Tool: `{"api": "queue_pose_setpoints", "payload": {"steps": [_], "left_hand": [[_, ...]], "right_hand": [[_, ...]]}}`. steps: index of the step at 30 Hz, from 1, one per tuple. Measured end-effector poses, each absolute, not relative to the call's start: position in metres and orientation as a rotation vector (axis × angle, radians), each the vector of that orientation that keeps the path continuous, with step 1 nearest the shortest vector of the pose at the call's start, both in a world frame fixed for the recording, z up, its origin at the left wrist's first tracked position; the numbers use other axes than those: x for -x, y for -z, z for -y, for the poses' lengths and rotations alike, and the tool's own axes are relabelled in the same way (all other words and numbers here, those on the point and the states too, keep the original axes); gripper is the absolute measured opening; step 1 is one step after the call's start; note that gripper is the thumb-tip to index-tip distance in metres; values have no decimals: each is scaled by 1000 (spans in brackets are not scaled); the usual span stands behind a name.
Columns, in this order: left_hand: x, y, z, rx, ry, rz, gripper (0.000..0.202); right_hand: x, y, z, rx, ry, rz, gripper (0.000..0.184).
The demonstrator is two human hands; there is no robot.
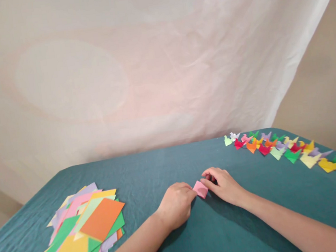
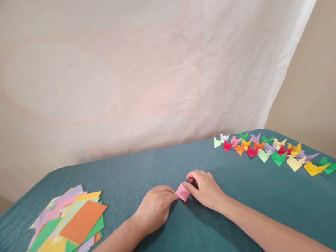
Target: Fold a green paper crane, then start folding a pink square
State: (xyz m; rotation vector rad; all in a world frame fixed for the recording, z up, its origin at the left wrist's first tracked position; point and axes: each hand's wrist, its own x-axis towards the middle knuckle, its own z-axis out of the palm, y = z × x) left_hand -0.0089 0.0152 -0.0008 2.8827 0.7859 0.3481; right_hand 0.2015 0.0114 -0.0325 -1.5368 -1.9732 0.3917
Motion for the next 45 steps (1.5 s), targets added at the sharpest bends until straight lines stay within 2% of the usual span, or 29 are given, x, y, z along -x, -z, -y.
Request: {"api": "queue_pose_setpoints", "payload": {"steps": [3, 8, 14, 19, 21, 26, 34, 45], "left_hand": [[11, 6, -18, -2839, -440, -781, 29], [14, 10, -20, -2758, -555, -845, 29], [12, 14, -20, -2652, -683, -913, 28], [13, 19, -21, -2561, -793, -928, 40], [13, 18, -22, -2527, -840, -917, 37], [12, 15, -21, -2554, -945, -850, 15], [13, 17, -21, -2595, -1266, -734, 13], [14, 18, -25, -2553, -1353, -786, 12]], "right_hand": [[-194, 25, -3, 1606, -344, 2060, 32], [-187, 22, 4, 1672, -259, 2088, 32], [-184, 26, 5, 1681, -321, 1971, 26], [-178, 29, 8, 1549, -485, 1908, 9], [-177, 29, 8, 1447, -491, 1922, 6], [-178, 24, 10, 1225, -250, 1989, 6], [-181, 18, 11, 963, -126, 1943, 9], [-186, 16, 10, 898, 69, 1885, 14]]}}
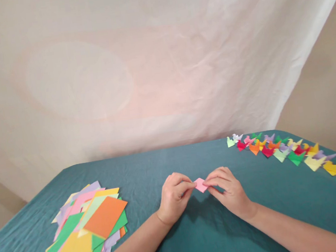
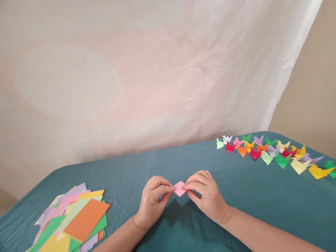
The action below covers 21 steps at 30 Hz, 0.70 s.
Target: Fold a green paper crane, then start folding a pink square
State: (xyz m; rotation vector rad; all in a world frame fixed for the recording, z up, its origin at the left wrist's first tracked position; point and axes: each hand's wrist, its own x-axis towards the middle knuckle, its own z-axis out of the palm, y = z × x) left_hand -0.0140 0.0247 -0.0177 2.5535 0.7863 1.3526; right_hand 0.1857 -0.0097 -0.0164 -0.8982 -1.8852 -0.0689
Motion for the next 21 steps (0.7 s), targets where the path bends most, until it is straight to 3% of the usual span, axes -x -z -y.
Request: {"api": "queue_pose_setpoints", "payload": {"steps": [21], "left_hand": [[14, 14, -20, -2634, -1280, -810, 13]], "right_hand": [[-187, 13, 15, 920, 324, 2030, 18]]}}
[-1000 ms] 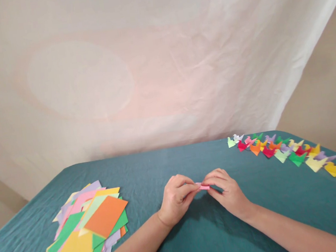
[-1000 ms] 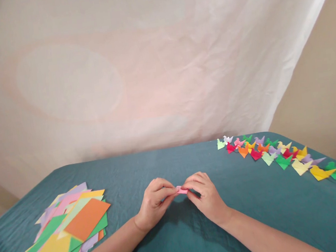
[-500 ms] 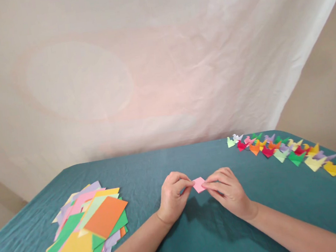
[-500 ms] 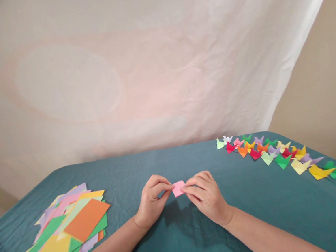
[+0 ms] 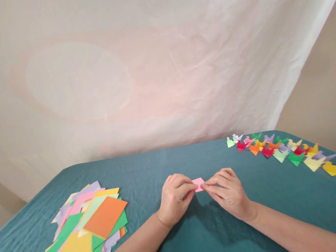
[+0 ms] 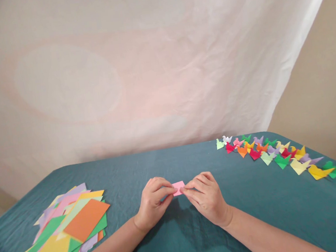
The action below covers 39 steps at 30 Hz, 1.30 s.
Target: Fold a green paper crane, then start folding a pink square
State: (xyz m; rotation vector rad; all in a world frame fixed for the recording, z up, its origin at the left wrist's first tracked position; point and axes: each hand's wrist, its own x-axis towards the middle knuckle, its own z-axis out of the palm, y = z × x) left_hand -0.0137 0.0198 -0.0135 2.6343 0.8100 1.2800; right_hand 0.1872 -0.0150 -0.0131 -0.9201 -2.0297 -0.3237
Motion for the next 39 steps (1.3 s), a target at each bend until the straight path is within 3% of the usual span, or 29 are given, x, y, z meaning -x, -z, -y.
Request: {"api": "queue_pose_setpoints", "payload": {"steps": [22, 33, 39], "left_hand": [[11, 16, -23, -2359, -1076, -876, 13], [9, 16, -27, -1918, -1152, -955, 16], [9, 15, -26, -1974, -1099, -946, 21]], "right_hand": [[-184, 20, 9, 916, 81, 1988, 10], [-183, 27, 13, 936, -222, 1992, 22], [-184, 23, 7, 915, -137, 2005, 36]]}}
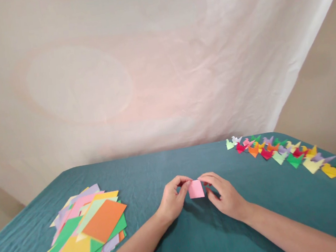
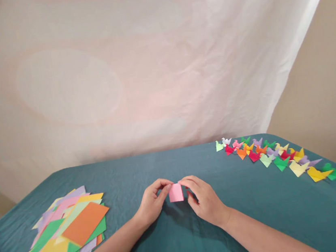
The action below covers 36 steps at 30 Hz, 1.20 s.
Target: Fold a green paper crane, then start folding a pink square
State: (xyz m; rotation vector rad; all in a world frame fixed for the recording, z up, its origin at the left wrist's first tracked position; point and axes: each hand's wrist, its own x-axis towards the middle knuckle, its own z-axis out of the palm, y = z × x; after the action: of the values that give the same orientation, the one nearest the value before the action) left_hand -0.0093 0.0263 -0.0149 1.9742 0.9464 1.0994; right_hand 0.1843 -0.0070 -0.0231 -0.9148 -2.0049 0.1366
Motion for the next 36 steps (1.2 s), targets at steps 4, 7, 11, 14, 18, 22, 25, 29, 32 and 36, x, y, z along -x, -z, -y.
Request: {"api": "queue_pose_setpoints", "payload": {"steps": [4, 7, 11, 14, 18, 22, 25, 29, 32, 36], "left_hand": [[9, 16, -25, -2004, -1046, -913, 20], [9, 19, -25, -1999, -1047, -922, 18], [9, 18, -25, -2010, -1034, -942, 19], [9, 15, -23, -2089, -1069, -923, 18], [10, 12, -21, -2281, -1053, -892, 15], [11, 13, -19, -2484, -1016, -933, 26], [11, 12, -18, -2585, -1005, -953, 23], [11, 12, -17, -2687, -983, -945, 12], [11, 12, -18, -2773, -959, -899, 13], [12, 12, -19, -2867, -879, -861, 14]], "right_hand": [[-184, 25, 5, 870, -72, 2048, 31], [-184, 26, 8, 839, -12, 2081, 23], [-186, 22, 10, 798, 104, 2087, 21], [-188, 18, 9, 834, 231, 2132, 20], [-190, 13, 9, 949, 437, 2241, 21], [-189, 13, 10, 1037, 571, 2293, 22], [-187, 16, 10, 1057, 609, 2311, 22], [-186, 21, 8, 1064, 626, 2310, 19], [-185, 24, 8, 1065, 622, 2336, 19], [-183, 26, 9, 1064, 581, 2375, 19]]}}
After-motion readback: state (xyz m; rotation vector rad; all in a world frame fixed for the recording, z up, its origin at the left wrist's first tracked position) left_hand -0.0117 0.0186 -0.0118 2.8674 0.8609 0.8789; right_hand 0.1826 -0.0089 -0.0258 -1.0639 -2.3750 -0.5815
